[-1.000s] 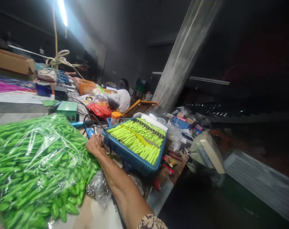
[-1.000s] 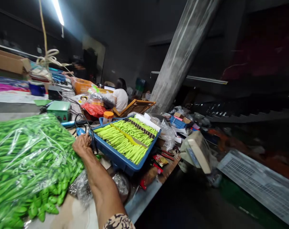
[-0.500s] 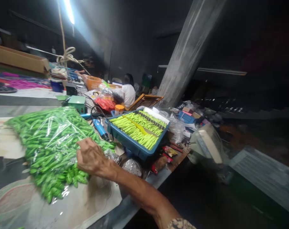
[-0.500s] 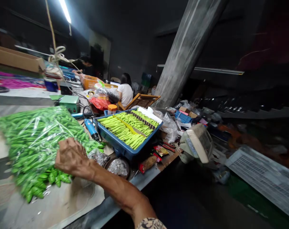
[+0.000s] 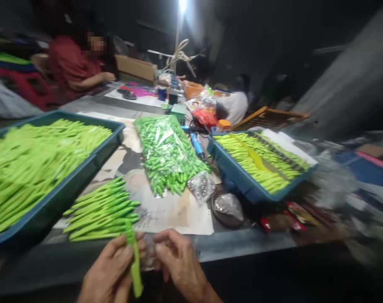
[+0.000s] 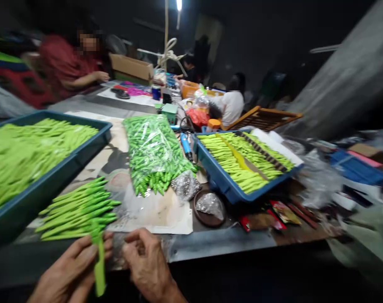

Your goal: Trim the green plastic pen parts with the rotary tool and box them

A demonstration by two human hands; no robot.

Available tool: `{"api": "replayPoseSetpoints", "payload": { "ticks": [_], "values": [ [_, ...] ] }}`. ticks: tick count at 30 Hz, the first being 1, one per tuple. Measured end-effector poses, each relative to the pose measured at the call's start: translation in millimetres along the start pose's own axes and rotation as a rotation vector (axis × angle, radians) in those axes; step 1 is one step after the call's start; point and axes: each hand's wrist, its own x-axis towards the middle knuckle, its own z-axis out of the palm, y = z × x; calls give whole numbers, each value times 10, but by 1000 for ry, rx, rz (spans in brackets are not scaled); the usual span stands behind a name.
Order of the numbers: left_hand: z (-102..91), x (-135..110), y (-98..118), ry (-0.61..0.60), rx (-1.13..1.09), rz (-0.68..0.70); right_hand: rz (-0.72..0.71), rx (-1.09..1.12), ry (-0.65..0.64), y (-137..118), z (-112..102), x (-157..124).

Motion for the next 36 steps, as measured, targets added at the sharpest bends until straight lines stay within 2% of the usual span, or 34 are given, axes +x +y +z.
{"api": "replayPoseSetpoints", "payload": {
  "ticks": [1, 4, 7, 10, 17, 19, 23, 27, 31, 36],
  "values": [
    [44, -13, -8, -66, -51, -23, 3, 2, -44, 27, 10, -28],
    [169, -20, -87, -121, -148, 37, 36, 44, -125, 68, 44, -82],
    [222, -22, -170, -151, -136, 71, 59, 70, -110, 86, 76, -97],
    [198, -36, -212, -169, -41, 89, 61, 70, -79, 97, 68, -91],
    [8, -56, -251, -217, 421, 115, 9, -35, -86, 121, -29, -115],
    [-15, -71, -245, -223, 426, 120, -15, -80, -90, 113, -42, -124],
    [-3, -102, -219, -298, 284, 24, -53, -173, -95, 64, -68, -136],
    [-4, -114, -204, -294, 402, 45, -157, -411, -104, 22, -111, -138],
    [-28, -120, -188, -331, 436, 19, -118, -264, -134, 18, -118, -139],
    [-42, -133, -167, -365, 369, -41, -35, -46, -126, 56, -54, -161]
  ]
}}
